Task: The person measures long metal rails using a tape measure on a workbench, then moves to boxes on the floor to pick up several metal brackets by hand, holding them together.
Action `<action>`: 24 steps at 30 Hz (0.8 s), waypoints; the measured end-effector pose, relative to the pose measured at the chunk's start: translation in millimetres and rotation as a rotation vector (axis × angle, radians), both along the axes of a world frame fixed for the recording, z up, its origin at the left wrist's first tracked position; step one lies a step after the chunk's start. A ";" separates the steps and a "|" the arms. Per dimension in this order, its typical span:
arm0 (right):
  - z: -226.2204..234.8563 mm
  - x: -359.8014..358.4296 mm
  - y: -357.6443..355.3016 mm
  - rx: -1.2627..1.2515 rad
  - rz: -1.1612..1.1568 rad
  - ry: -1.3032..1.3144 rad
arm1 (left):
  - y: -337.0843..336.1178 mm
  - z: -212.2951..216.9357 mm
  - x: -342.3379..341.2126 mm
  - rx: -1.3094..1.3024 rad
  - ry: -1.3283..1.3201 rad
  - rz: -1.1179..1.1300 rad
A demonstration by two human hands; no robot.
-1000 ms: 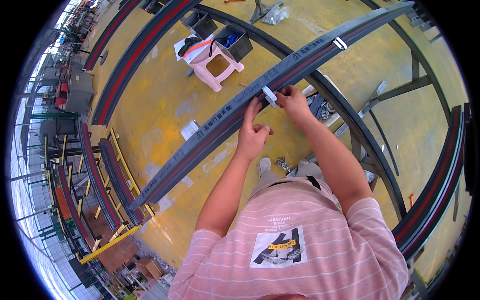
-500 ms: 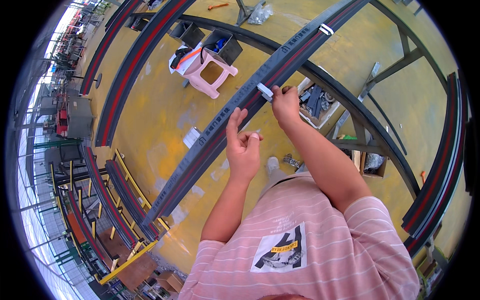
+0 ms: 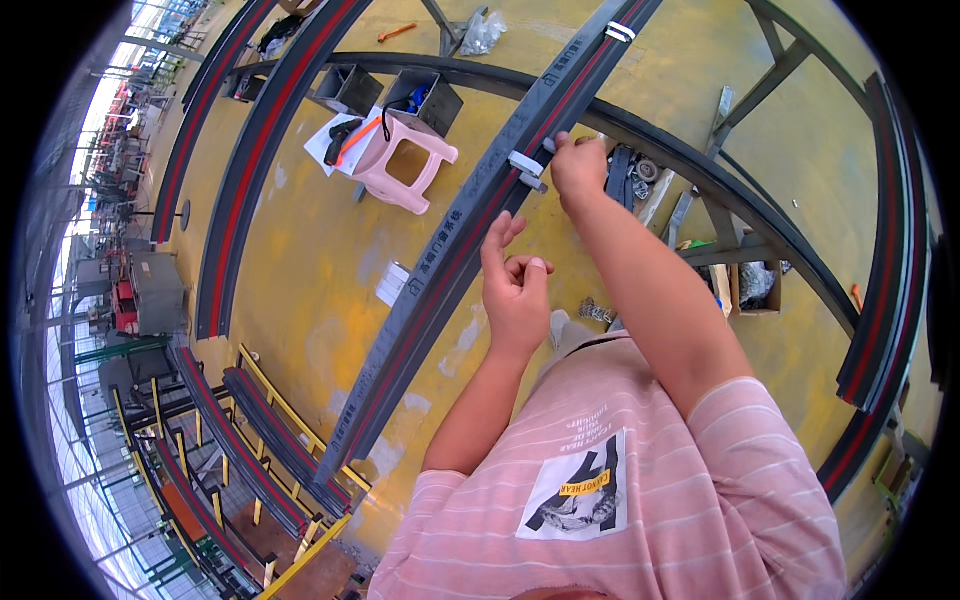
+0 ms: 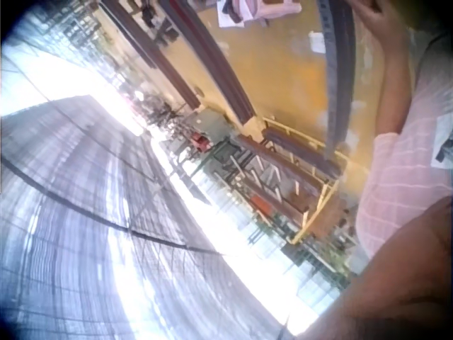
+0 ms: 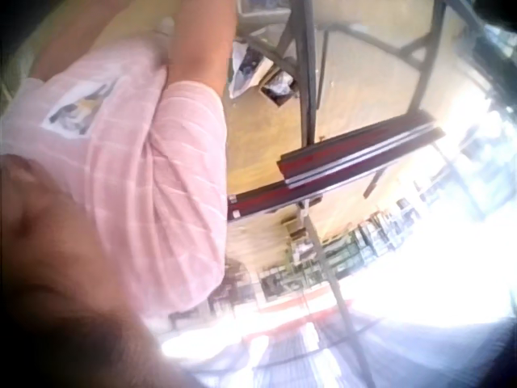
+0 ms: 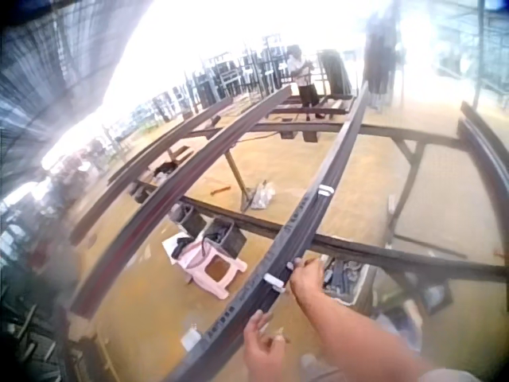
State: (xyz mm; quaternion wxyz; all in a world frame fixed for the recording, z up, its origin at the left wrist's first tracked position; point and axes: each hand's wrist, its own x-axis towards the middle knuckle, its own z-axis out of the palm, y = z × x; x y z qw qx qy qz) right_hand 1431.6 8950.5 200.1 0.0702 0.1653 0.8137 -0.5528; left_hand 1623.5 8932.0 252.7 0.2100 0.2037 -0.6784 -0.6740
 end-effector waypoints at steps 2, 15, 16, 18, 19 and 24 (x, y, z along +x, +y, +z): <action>-0.5 -35.2 11.3 -0.052 0.022 -0.029 | -1.2 -4.6 7.5 -0.010 -0.016 -0.010; -22.6 -85.5 26.1 0.561 0.233 0.616 | -9.7 -54.7 54.2 0.004 -0.282 -0.032; -20.0 -105.7 30.9 0.605 0.215 0.611 | -8.2 -54.0 58.1 -0.003 -0.287 -0.034; -11.8 -143.0 41.0 0.668 0.153 0.542 | -6.3 -50.2 55.3 -0.050 -0.284 -0.043; -7.7 -151.2 48.5 0.638 0.096 0.586 | -6.5 -42.7 53.3 -0.089 -0.273 -0.047; 2.6 -109.0 50.2 0.111 0.100 0.453 | -27.3 25.9 19.1 -0.824 -0.109 -0.021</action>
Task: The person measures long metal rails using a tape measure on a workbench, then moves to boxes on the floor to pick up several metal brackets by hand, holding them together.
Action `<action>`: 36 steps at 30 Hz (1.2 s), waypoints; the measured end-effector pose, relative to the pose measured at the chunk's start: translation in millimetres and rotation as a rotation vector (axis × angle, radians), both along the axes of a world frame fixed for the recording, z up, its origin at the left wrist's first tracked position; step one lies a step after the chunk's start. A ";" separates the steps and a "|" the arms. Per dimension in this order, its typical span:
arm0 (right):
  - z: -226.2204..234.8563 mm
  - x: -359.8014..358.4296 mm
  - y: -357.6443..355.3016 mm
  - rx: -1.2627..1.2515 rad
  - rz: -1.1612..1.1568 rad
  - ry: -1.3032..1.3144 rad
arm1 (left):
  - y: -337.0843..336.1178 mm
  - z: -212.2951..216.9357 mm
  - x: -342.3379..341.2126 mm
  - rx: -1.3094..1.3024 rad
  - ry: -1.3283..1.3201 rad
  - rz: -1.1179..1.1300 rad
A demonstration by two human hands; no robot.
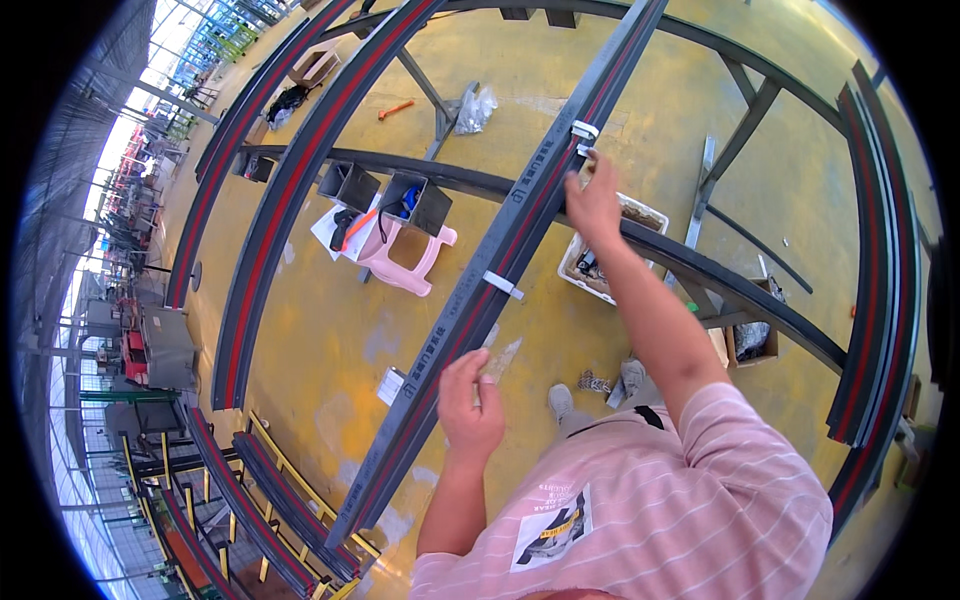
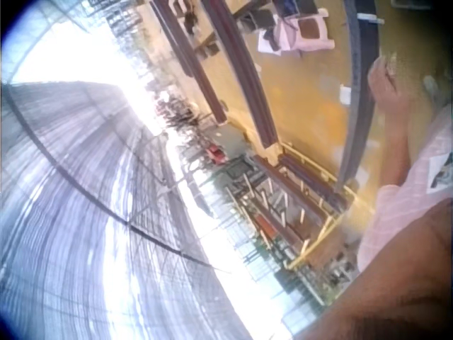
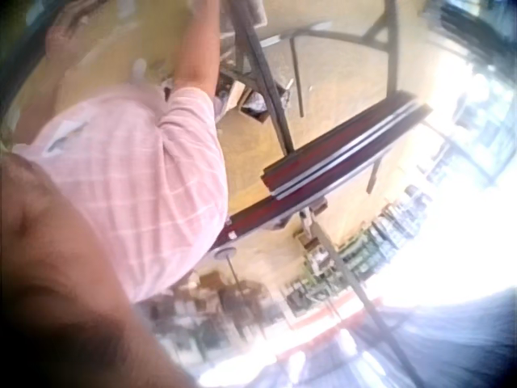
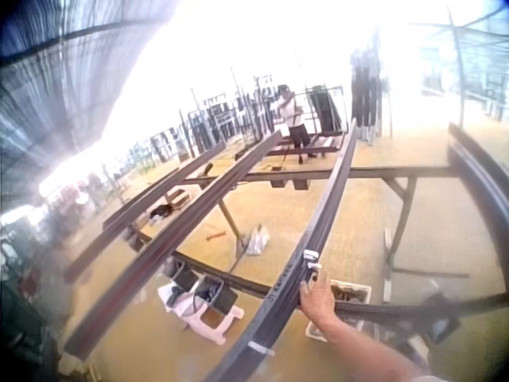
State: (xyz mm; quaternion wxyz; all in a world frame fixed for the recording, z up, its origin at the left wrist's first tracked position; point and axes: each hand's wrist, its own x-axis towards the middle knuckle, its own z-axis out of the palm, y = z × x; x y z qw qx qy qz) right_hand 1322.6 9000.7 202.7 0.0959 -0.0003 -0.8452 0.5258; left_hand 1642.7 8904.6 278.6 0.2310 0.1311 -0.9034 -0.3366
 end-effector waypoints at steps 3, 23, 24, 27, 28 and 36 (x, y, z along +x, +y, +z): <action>10.8 14.9 -10.1 -0.189 0.236 -0.222 | -19.8 28.4 -29.7 -0.402 0.021 0.051; -8.0 -354.9 60.7 -0.661 0.059 -0.161 | -15.7 16.6 -76.0 -0.615 -0.555 0.378; -13.0 -336.3 60.8 -0.612 0.159 -0.226 | -15.0 10.1 -73.8 -0.617 -0.558 0.370; -8.2 -264.0 65.0 -0.369 0.366 -0.286 | -22.2 0.4 -68.7 -0.614 -0.537 0.327; -9.4 -232.3 71.8 -0.306 0.499 -0.237 | -24.7 -5.2 -62.0 -0.701 -0.522 0.321; 15.4 117.8 284.6 -0.475 0.387 -0.369 | -8.2 8.9 -68.7 -0.725 -0.429 0.306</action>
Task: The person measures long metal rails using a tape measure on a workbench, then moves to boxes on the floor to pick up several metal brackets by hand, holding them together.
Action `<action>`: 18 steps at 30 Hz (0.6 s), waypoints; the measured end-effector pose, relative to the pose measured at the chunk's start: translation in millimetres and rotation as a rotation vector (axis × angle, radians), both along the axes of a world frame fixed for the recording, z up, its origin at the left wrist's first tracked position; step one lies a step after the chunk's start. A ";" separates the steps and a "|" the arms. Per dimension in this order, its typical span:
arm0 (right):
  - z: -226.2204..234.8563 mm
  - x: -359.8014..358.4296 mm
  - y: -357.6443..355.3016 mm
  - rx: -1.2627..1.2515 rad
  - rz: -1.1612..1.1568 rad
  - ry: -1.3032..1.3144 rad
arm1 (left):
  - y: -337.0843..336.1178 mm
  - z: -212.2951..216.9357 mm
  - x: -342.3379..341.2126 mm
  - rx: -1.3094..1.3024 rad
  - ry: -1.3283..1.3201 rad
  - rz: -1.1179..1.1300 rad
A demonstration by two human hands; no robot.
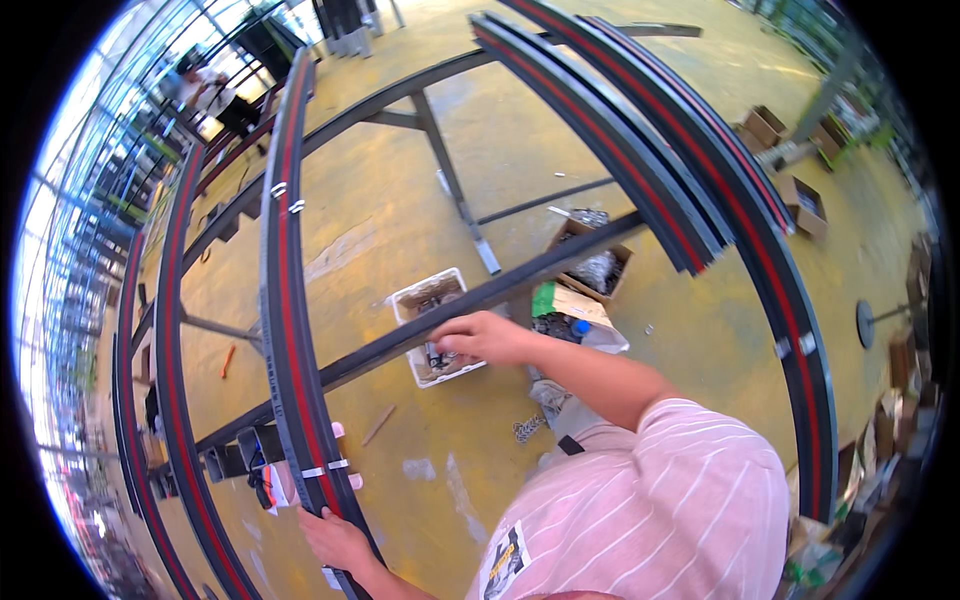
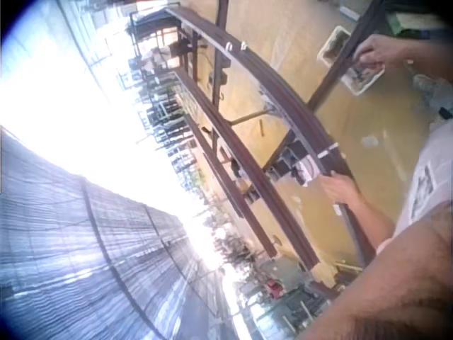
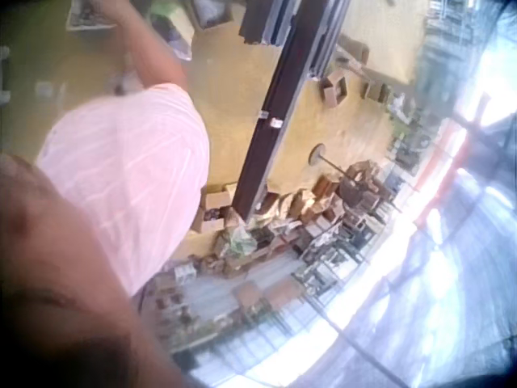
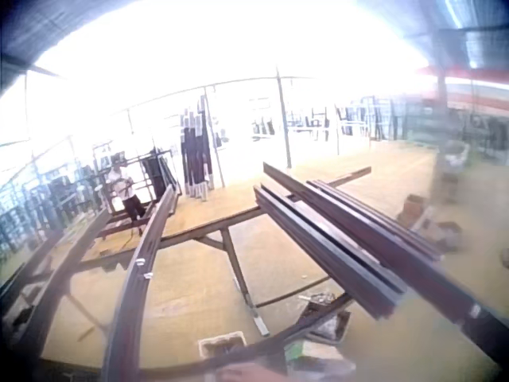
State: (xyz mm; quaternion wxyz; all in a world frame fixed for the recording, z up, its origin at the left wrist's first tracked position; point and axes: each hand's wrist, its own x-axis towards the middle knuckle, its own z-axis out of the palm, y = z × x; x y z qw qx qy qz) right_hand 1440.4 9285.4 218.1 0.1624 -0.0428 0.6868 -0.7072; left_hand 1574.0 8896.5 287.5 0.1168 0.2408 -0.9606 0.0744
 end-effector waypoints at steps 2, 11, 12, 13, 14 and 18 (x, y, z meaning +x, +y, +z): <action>-24.5 89.4 60.9 0.405 -0.302 0.044 | 2.4 5.6 3.6 0.013 -0.015 -0.030; -31.7 406.5 233.8 0.809 -1.367 -0.113 | 10.1 14.8 34.6 0.224 -0.024 -0.229; -37.9 426.6 246.8 0.811 -1.465 -0.117 | 25.4 22.5 38.2 0.255 -0.049 -0.229; -42.8 440.2 259.9 0.814 -1.552 -0.112 | 31.1 25.3 45.6 0.290 -0.071 -0.215; -46.2 450.9 265.7 0.811 -1.636 -0.110 | 22.2 11.9 41.7 0.257 -0.016 -0.207; -10.2 457.1 261.5 0.517 -1.661 -0.096 | 27.7 0.7 22.4 0.266 0.162 -0.216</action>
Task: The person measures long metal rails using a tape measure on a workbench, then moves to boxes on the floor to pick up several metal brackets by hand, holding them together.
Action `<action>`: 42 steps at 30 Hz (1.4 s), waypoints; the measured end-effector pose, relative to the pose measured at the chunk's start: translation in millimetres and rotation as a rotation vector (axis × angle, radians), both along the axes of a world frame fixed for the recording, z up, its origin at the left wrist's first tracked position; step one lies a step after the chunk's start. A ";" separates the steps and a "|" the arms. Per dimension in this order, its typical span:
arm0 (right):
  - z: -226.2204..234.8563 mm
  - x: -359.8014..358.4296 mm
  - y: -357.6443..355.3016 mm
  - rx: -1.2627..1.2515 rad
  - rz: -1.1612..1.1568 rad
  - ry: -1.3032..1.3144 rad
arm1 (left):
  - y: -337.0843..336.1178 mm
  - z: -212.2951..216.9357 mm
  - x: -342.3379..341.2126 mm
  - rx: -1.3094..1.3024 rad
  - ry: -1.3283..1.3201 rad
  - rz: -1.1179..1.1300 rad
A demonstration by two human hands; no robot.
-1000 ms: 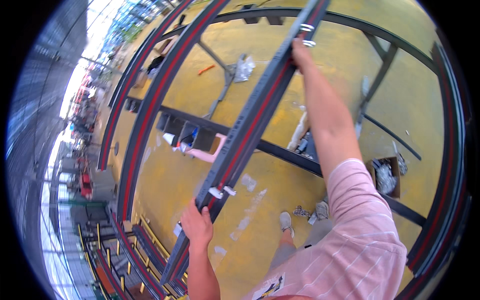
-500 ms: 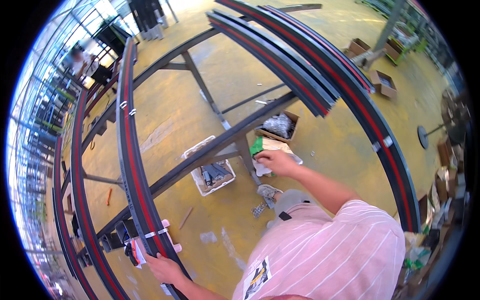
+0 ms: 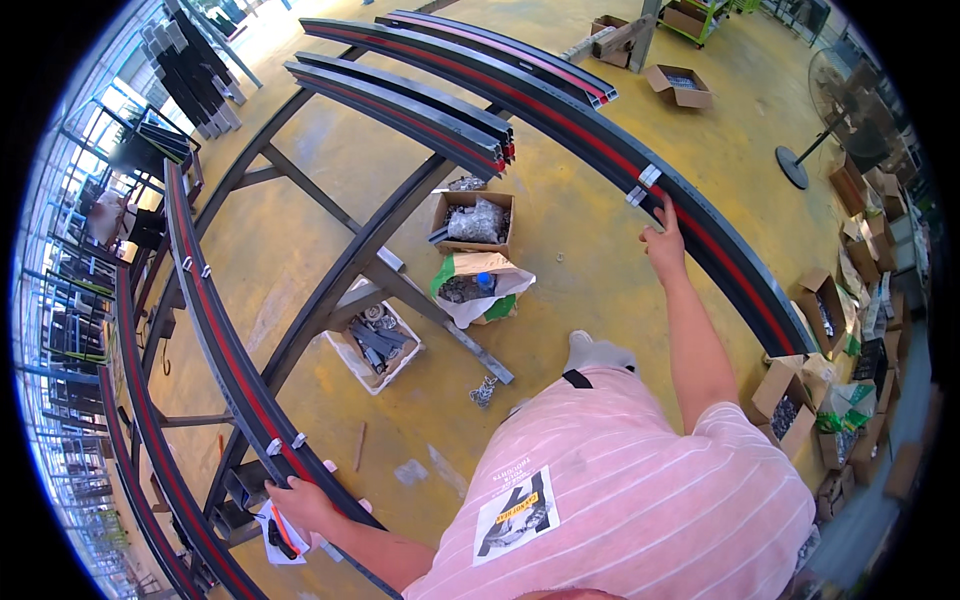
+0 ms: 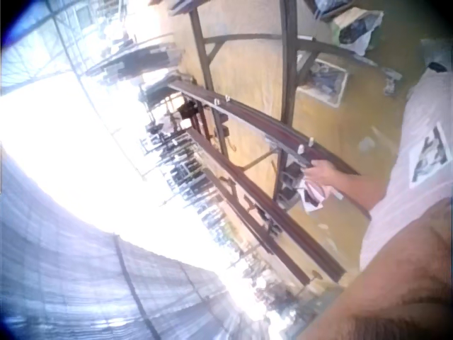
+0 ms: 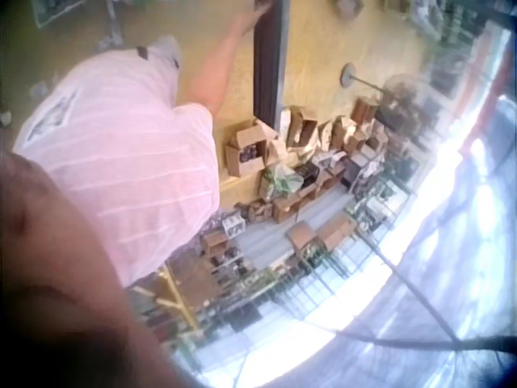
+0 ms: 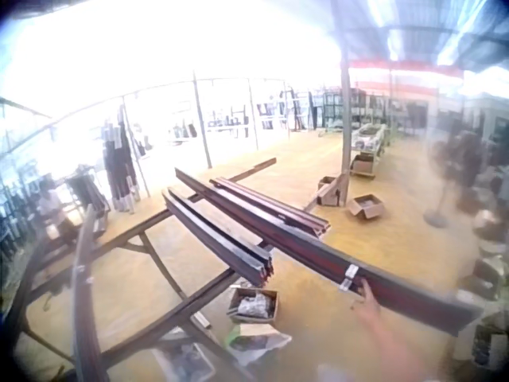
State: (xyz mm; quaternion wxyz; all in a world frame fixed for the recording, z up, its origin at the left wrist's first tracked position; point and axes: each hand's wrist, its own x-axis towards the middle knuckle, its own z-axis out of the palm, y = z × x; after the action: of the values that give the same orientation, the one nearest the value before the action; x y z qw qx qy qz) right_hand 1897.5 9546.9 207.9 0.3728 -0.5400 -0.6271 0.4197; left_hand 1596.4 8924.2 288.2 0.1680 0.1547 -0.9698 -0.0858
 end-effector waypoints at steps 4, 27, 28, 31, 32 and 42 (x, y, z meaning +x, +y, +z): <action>-11.6 12.6 34.7 -0.053 0.093 0.067 | 59.1 20.4 11.1 0.036 0.299 -0.119; 5.1 -98.1 185.3 -0.250 0.435 0.109 | 692.1 83.2 1.6 0.734 -0.979 -1.338; 3.6 -98.7 183.1 -0.248 0.432 0.110 | 720.8 77.4 -4.3 0.640 -1.069 -1.388; 12.2 -95.9 179.0 -0.269 0.400 0.117 | 791.0 45.1 -8.4 0.560 -1.378 -1.342; 13.4 -92.9 177.1 -0.284 0.362 0.119 | 807.6 38.4 -6.2 0.559 -1.513 -1.323; -17.8 -66.3 124.8 -0.519 0.130 0.142 | 830.0 -3.9 -13.9 0.761 -1.769 -1.227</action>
State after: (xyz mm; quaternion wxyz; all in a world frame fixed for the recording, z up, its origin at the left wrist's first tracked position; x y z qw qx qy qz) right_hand 1831.2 9671.7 190.0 0.2375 -0.5450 -0.5044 0.6262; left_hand 1582.6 9754.2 284.3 -0.7020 -0.2981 -0.5714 -0.3029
